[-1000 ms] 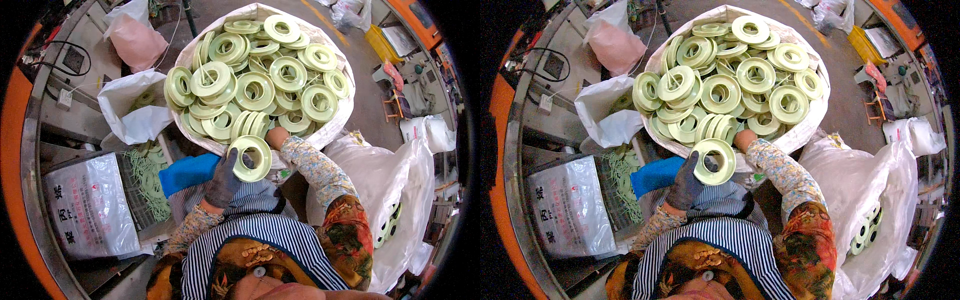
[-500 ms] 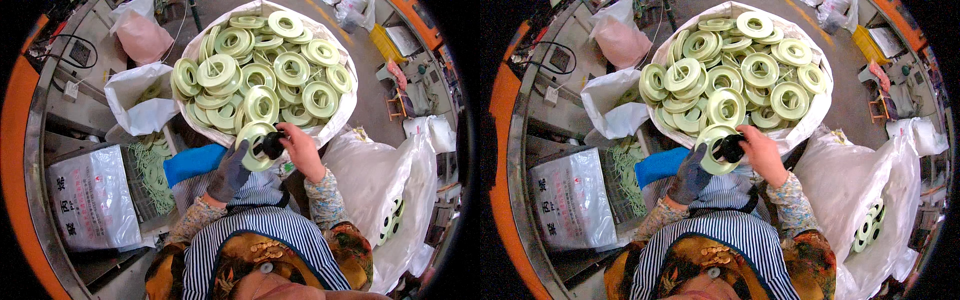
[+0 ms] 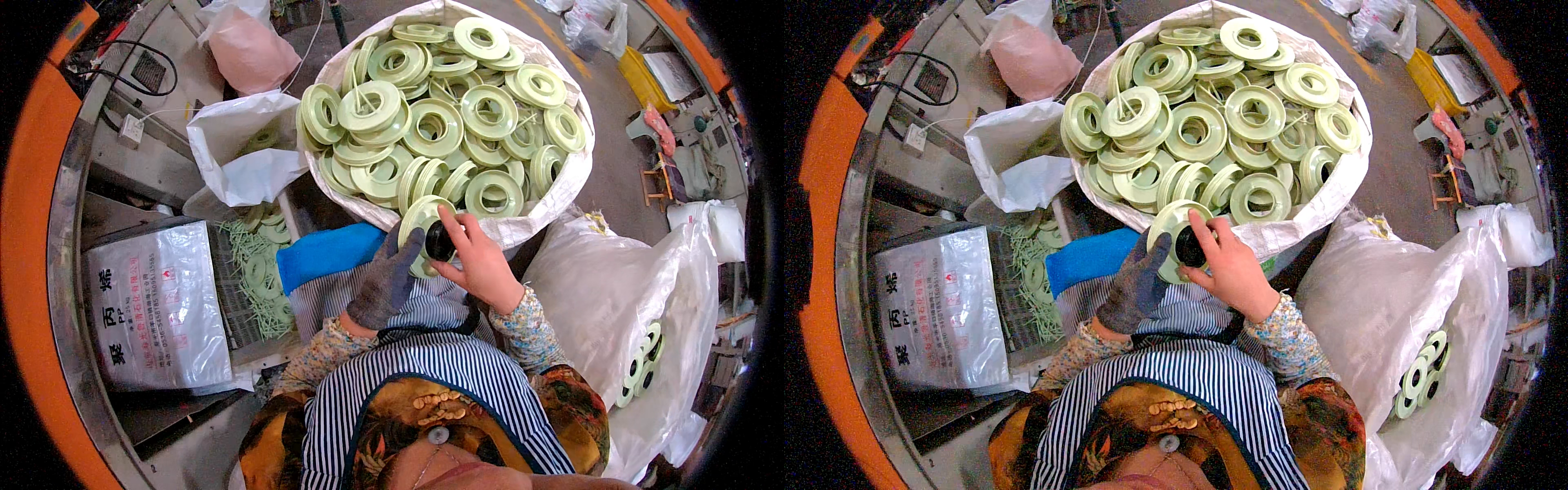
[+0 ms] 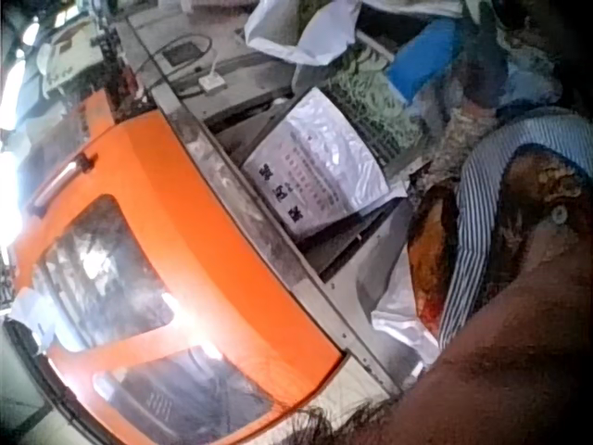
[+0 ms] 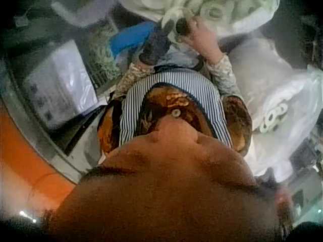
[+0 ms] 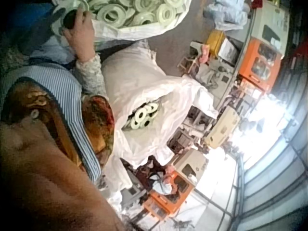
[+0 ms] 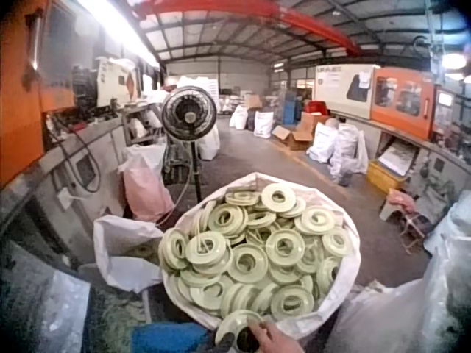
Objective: The person repeatedly picks light green plastic rings from a large sack, inserts a black circular insert into each ring, and places the assembled units into a second sack. The process continues throughout the clip with consistent hand motions.
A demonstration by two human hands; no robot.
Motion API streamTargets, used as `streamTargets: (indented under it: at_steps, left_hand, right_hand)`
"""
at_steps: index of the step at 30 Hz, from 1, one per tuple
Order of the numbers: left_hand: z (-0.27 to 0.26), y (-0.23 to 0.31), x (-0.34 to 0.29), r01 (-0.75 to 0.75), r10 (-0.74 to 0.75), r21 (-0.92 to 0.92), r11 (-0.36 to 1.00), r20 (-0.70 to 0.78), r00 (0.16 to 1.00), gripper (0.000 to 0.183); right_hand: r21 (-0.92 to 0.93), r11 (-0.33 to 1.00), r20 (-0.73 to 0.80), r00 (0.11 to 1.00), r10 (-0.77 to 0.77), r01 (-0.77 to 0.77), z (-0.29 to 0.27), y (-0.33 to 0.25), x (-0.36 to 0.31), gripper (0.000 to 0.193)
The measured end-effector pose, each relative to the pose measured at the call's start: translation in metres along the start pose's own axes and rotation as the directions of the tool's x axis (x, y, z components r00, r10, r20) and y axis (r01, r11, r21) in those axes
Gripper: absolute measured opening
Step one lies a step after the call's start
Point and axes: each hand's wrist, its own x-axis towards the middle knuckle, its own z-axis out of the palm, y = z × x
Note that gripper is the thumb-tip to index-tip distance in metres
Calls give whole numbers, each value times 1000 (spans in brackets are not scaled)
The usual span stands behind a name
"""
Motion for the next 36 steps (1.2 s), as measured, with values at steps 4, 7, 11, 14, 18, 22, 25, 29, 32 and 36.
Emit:
streamTargets:
  at_steps: [4, 7, 11, 14, 18, 22, 25, 29, 32, 36]
  left_hand:
    - [0, 0, 0, -61, 60, 36, 998, 11, 998, 73]
    - [0, -1, 1, -68, 68, 45, 997, 1, 998, 71]
    - [3, -3, 3, -76, 78, 86, 993, -20, 997, 69]
    - [0, -2, 6, -77, 77, 63, 995, 8, 997, 65]
    - [1, -7, 5, -81, 78, 118, 990, 33, 996, 63]
    - [2, -7, 10, -19, 14, 68, 997, 75, 997, 55]
    - [17, -13, 1, 208, -205, -71, 976, 43, 978, 44]
    - [25, 14, 13, 320, -328, -410, 854, 52, 943, 45]
    - [27, -4, -1, 269, -271, -242, 932, 28, 962, 45]
    - [19, -12, 5, 396, -422, -241, 886, -66, 904, 41]
  right_hand:
    - [-127, 988, 35, 996, -86, 89, -7, 2, 1, 89]
    - [-145, 980, 28, 990, -135, 138, -6, 3, 5, 90]
    - [-117, 983, 29, 990, -138, 140, -4, 4, 8, 91]
    - [-97, 989, 91, 990, -107, 115, -3, 6, 9, 93]
    - [-242, 945, 59, 976, -211, 219, 3, 10, 10, 91]
    - [-85, 996, 35, 999, 26, -23, 7, 11, 11, 78]
    - [99, 985, -109, 983, 149, -139, 33, 23, 9, 66]
    - [900, 163, 342, 887, 310, -404, 48, 51, -3, 51]
    - [860, -509, 122, 981, 151, -29, 25, 72, -26, 47]
    - [802, -410, -101, 774, 625, 435, -64, 56, -59, 66]
